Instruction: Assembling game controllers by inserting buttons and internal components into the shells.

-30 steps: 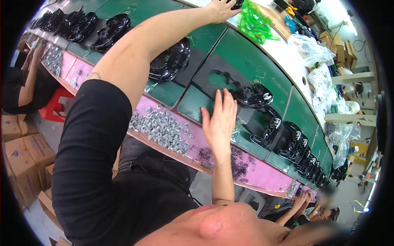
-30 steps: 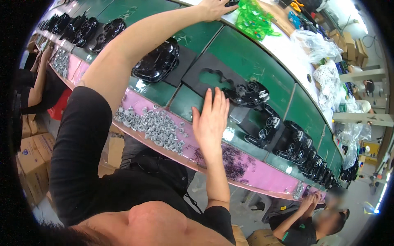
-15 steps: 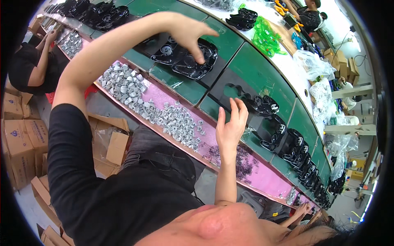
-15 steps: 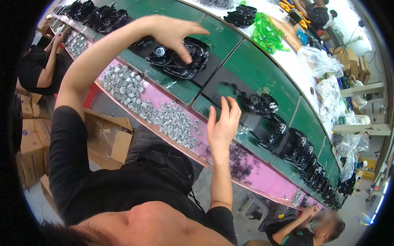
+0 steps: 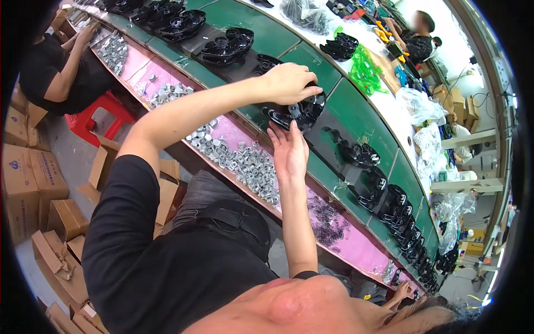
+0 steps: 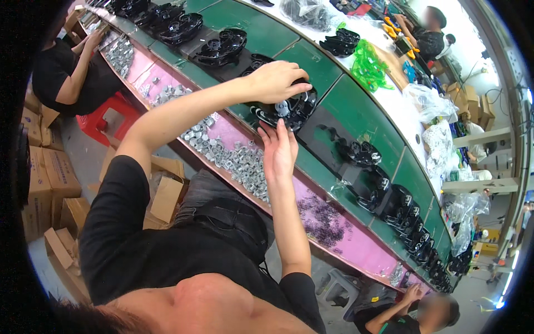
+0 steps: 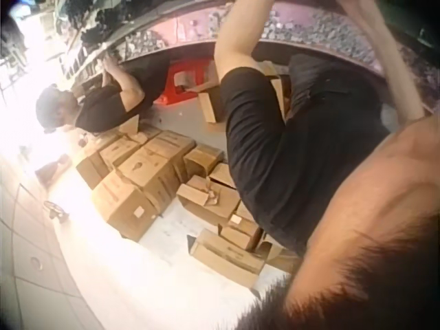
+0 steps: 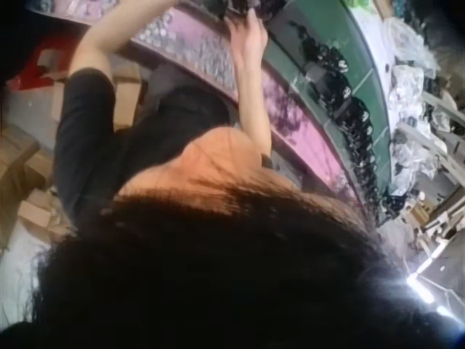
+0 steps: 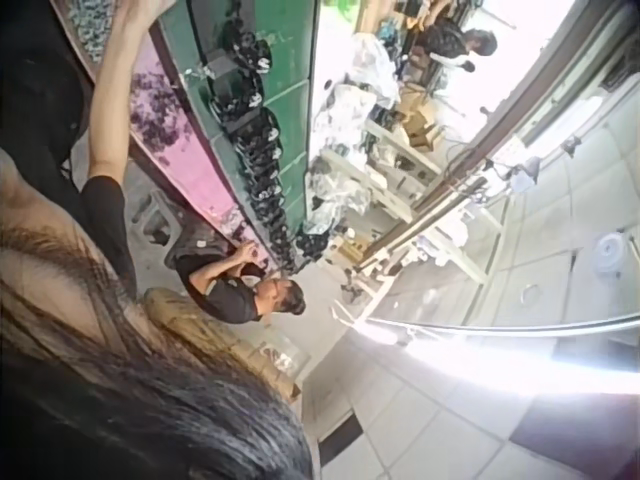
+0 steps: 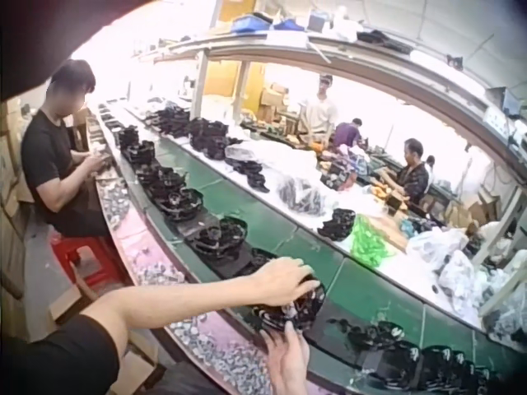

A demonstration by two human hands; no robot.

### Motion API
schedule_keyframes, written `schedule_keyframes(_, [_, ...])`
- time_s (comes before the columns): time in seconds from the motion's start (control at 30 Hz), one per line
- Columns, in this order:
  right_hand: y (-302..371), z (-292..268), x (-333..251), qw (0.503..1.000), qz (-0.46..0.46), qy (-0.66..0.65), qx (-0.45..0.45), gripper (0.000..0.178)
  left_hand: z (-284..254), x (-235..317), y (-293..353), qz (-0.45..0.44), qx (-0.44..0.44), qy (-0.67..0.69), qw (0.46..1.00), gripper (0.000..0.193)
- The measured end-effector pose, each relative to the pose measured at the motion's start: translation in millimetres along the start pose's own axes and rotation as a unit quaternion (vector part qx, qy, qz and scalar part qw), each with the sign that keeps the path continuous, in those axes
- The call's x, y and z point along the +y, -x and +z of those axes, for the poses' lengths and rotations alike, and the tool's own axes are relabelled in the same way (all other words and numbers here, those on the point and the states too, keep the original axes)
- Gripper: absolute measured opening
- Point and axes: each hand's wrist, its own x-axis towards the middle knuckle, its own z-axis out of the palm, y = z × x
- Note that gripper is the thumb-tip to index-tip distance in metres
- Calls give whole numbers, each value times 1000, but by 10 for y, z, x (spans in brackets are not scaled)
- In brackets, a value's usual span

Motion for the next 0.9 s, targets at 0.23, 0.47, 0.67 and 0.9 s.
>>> schedule_keyframes(0.23, [250, 13, -561, 982, -171, 74, 20, 34, -16, 514, 190, -31, 72, 184, 980, 53])
schedule_keyframes(0.47, [-669, -697, -1998, 986, -146, 28, 74, 31, -302, 576, 437, 32, 164, 267, 949, 38])
schedule_keyframes(0.67, [-2259, -2018, -3395, 940, -234, 26, 245, 28, -453, 499, 993, -18, 70, 297, 952, 29])
schedule_keyframes(0.9, [-3107, -2437, -3377, 967, -138, 52, 209, 37, -477, 301, 1793, -172, 59, 276, 944, 22])
